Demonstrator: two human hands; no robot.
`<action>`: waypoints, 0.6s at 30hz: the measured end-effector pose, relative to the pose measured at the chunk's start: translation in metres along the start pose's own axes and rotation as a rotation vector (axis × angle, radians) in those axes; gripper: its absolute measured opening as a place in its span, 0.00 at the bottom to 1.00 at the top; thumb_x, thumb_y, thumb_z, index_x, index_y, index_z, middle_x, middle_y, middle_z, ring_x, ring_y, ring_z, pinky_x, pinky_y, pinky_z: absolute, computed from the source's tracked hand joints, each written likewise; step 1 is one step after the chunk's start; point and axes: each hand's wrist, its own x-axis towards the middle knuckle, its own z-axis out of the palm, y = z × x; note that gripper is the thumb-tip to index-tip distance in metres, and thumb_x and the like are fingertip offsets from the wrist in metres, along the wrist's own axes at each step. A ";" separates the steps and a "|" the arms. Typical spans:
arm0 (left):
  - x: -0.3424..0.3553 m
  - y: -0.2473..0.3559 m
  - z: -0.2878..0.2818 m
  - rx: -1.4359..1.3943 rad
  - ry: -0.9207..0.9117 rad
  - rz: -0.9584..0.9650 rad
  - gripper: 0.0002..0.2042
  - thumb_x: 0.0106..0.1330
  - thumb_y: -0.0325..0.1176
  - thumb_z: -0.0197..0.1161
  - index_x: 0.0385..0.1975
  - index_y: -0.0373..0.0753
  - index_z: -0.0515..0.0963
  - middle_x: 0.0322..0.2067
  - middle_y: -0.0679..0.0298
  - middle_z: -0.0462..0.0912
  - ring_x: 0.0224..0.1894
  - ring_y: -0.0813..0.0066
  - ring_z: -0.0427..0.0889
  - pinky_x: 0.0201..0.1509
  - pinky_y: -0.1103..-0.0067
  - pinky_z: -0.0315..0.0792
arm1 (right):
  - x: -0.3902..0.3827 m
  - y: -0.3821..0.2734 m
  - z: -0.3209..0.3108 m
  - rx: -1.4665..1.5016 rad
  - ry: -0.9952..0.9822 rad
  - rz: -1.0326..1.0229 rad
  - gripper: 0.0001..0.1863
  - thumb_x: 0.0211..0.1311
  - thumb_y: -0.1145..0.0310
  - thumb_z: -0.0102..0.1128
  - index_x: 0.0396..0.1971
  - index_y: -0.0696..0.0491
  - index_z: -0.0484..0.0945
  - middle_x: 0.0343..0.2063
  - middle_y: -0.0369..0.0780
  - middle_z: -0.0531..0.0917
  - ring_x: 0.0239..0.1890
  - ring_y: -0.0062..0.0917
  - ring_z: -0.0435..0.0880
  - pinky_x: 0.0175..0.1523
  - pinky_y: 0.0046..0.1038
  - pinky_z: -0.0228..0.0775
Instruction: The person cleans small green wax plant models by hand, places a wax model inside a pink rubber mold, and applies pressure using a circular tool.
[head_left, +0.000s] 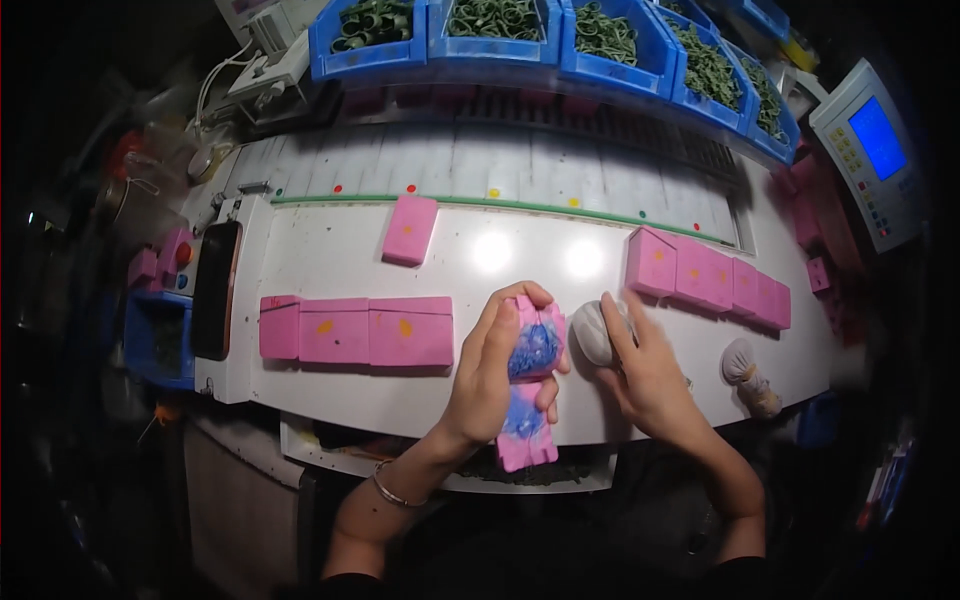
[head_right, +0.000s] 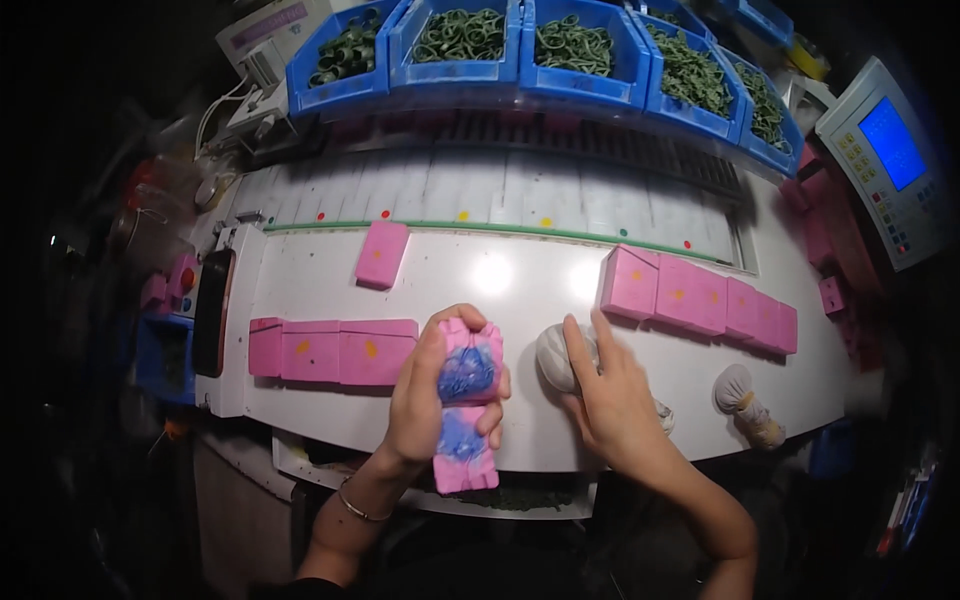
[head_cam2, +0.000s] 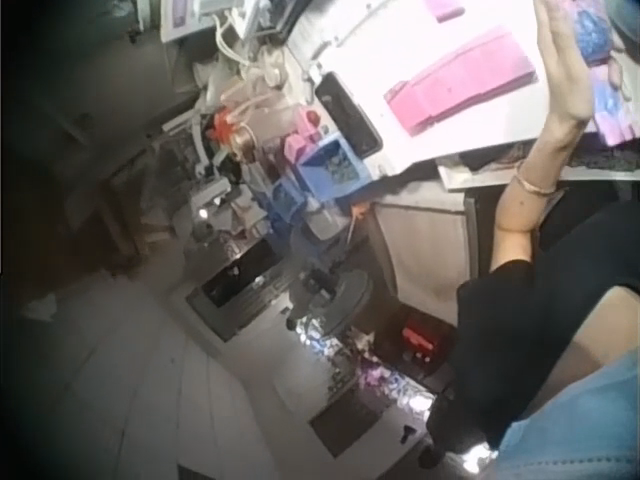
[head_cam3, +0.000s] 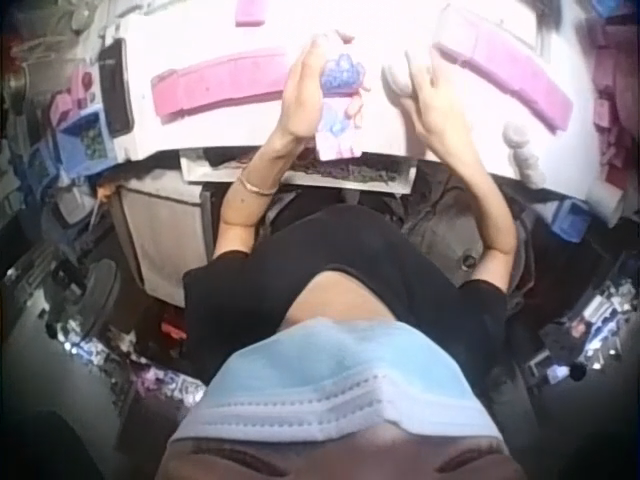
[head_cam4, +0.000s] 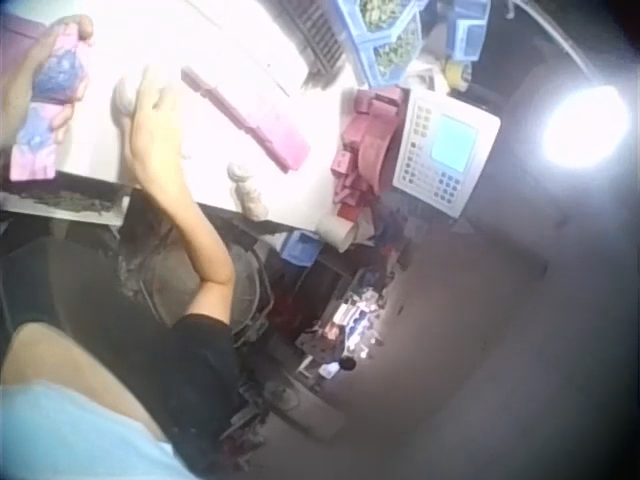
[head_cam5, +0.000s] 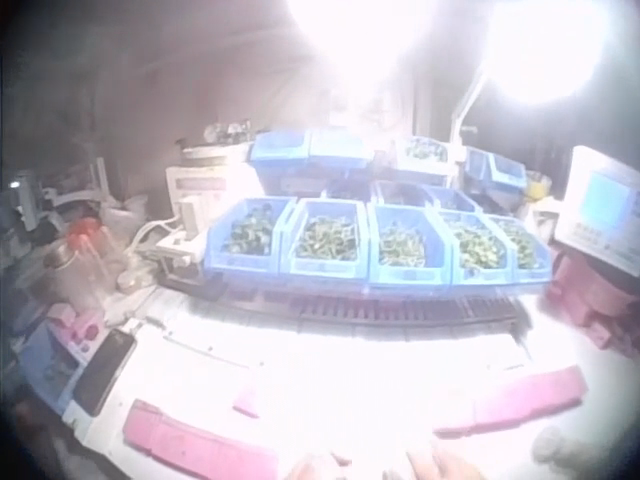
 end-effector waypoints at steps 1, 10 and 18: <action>0.002 -0.003 -0.001 0.055 0.031 0.003 0.20 0.74 0.47 0.29 0.50 0.37 0.58 0.29 0.53 0.73 0.16 0.75 0.70 0.21 0.77 0.74 | -0.010 0.002 0.007 -0.020 -0.139 0.051 0.33 0.49 0.80 0.57 0.59 0.58 0.63 0.49 0.52 0.72 0.42 0.46 0.75 0.49 0.36 0.69; 0.007 -0.028 -0.014 0.212 0.270 0.133 0.19 0.74 0.45 0.25 0.50 0.38 0.56 0.37 0.48 0.74 0.14 0.73 0.71 0.18 0.78 0.73 | -0.031 -0.050 0.017 0.015 -0.158 0.080 0.44 0.45 0.74 0.66 0.62 0.66 0.51 0.59 0.61 0.59 0.51 0.51 0.69 0.54 0.41 0.64; 0.003 -0.036 -0.013 0.188 0.310 0.143 0.20 0.73 0.46 0.24 0.50 0.38 0.57 0.37 0.48 0.75 0.13 0.73 0.71 0.16 0.78 0.72 | -0.027 -0.039 0.015 0.203 -0.193 0.080 0.44 0.48 0.80 0.58 0.63 0.68 0.43 0.61 0.65 0.48 0.56 0.58 0.63 0.60 0.43 0.59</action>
